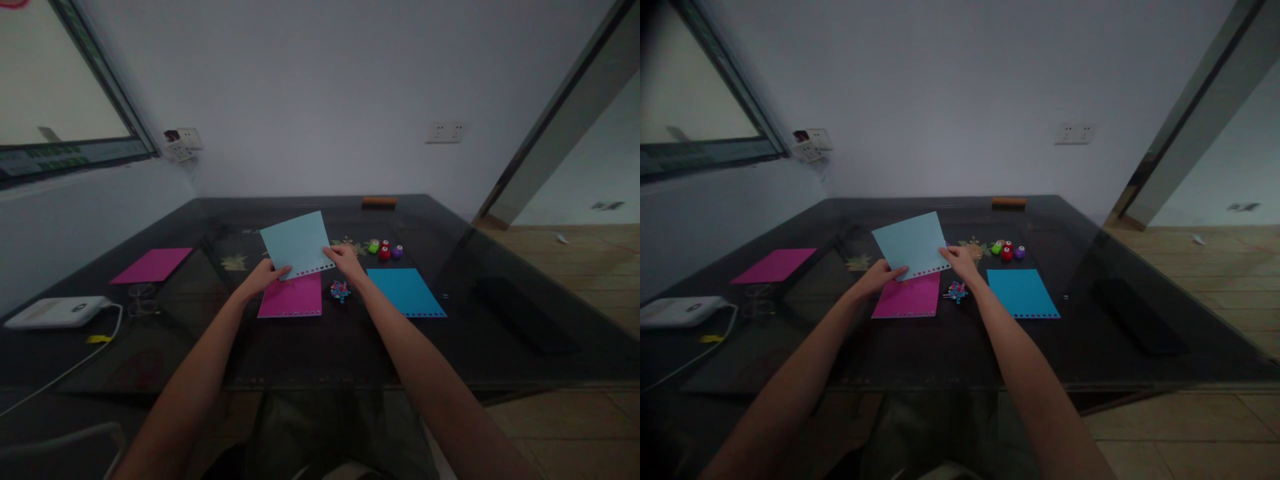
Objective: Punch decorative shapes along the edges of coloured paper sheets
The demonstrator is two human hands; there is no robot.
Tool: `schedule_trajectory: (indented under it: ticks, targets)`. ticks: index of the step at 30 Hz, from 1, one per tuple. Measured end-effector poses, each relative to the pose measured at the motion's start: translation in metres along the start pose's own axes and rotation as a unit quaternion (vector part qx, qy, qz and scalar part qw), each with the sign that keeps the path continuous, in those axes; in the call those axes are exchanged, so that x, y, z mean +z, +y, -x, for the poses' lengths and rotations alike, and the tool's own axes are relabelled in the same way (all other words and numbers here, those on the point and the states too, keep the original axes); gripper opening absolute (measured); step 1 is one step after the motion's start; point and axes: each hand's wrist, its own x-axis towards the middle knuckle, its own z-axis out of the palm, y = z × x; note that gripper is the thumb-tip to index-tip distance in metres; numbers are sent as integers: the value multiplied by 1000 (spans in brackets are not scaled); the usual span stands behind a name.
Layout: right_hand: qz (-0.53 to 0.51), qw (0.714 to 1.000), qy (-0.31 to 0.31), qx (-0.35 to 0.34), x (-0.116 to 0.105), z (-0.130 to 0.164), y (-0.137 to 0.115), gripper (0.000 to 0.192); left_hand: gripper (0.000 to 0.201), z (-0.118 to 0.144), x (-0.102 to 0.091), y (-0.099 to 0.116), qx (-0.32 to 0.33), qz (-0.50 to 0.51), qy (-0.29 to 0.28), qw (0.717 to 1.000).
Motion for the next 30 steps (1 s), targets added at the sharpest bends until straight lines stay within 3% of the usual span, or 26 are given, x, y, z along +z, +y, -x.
schedule_trajectory:
  ticks: [9,18,25,30]
  targets:
    - [7,999,27,-16,-1,0,-2,42,20,-2,-2,0,12,11,14,1000]
    - [-71,995,76,10,-1,-2,3,40,19,1,-3,3,10,37,35,999]
    - [-130,988,83,26,-3,0,-1,41,21,0,-4,0,-12,208,92,974]
    - [-29,991,127,33,-6,-3,5,35,20,-2,-4,1,-49,320,128,937]
